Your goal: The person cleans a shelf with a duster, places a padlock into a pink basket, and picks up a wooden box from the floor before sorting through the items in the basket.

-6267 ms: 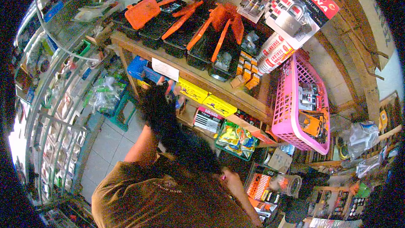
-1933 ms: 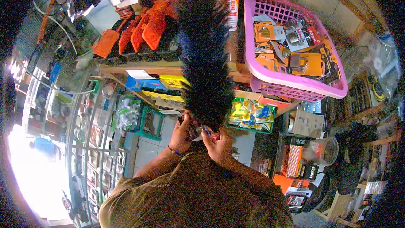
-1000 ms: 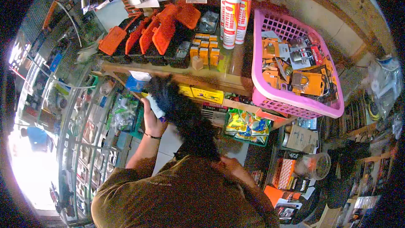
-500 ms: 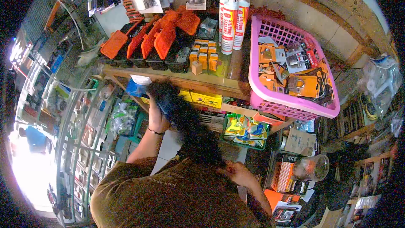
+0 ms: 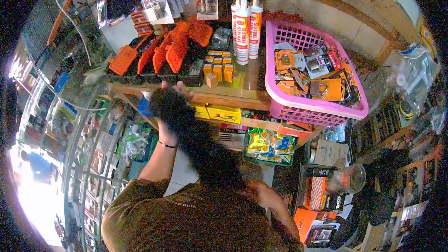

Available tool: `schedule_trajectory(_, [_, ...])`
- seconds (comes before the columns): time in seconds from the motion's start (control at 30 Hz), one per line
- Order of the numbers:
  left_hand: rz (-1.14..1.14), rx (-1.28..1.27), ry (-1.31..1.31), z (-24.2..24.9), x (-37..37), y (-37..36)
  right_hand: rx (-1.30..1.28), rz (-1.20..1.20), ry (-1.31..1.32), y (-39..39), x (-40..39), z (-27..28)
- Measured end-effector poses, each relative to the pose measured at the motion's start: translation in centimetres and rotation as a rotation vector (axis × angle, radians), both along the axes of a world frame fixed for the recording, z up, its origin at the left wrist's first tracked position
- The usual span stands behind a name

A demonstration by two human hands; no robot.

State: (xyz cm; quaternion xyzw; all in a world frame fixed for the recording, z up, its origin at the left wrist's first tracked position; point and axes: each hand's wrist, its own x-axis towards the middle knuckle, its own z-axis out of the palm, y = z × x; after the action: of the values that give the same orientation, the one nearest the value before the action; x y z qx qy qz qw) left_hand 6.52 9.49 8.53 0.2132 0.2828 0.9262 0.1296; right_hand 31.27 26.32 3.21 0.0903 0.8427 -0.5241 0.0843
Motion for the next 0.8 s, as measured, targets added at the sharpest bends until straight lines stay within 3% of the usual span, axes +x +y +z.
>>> schedule_trajectory(0.03, [0.095,-0.225,0.121,-0.4,-0.5,0.0,0.009,0.109,0.077,0.0,-0.3,0.4])
schedule_trajectory(0.07, [-0.108,-0.014,0.196,-0.9,-1.4,-0.4,0.010,0.111,0.096,0.0,-0.6,0.3])
schedule_trajectory(0.1, [-0.140,0.159,-0.133,-1.3,-1.7,-0.4,-0.029,-0.033,0.052,0.0,-0.7,0.1])
schedule_trajectory(0.13, [-0.103,0.133,-0.096,0.5,-0.9,-0.1,-0.068,-0.177,0.006,0.2,-0.9,0.0])
schedule_trajectory(0.17, [-0.064,0.111,-0.066,2.1,0.0,0.3,-0.065,-0.177,0.020,0.6,-1.0,-0.2])
schedule_trajectory(0.2, [-0.078,0.138,-0.084,2.2,0.0,0.6,0.019,-0.032,0.007,1.1,-1.0,-0.6])
schedule_trajectory(0.23, [-0.347,0.266,-0.042,0.8,-1.2,0.1,0.103,0.116,-0.014,1.3,-1.0,-1.0])
schedule_trajectory(0.33, [0.044,-0.160,0.206,0.3,-1.3,-0.2,0.072,-0.019,0.086,1.5,-1.3,-1.9])
schedule_trajectory(0.37, [-0.043,0.085,0.060,0.9,-0.9,0.0,0.080,-0.013,0.079,1.3,-1.5,-1.9])
schedule_trajectory(0.43, [-0.113,0.207,0.009,2.5,0.0,0.5,-0.152,-0.113,0.044,0.9,-1.5,-2.3])
schedule_trajectory(0.47, [-0.214,0.240,-0.172,1.6,-0.7,0.1,-0.042,0.019,0.076,1.5,-1.3,-3.5])
schedule_trajectory(0.5, [-0.095,0.031,0.096,1.5,-0.4,0.0,-0.038,0.029,0.070,1.8,-1.1,-3.8])
schedule_trajectory(0.57, [0.031,-0.122,0.179,1.7,-0.8,0.1,0.034,0.048,0.075,2.0,-1.2,-2.9])
schedule_trajectory(0.63, [-0.081,0.217,-0.079,2.7,0.0,0.7,-0.050,-0.042,0.043,2.5,-1.4,-5.4])
schedule_trajectory(0.67, [-0.118,0.251,-0.070,2.5,0.0,0.7,-0.135,-0.138,0.012,2.6,-1.3,-6.2])
schedule_trajectory(0.7, [-0.117,0.250,-0.073,1.6,-0.3,0.6,-0.136,-0.138,0.008,2.9,-0.9,-6.5])
schedule_trajectory(0.77, [-0.178,0.146,0.335,0.1,-1.6,0.6,0.044,0.171,0.311,1.9,-1.5,-1.8])
schedule_trajectory(0.8, [-0.107,0.053,0.201,-0.1,-1.7,0.7,-0.004,0.101,0.274,2.0,-1.5,-1.7])
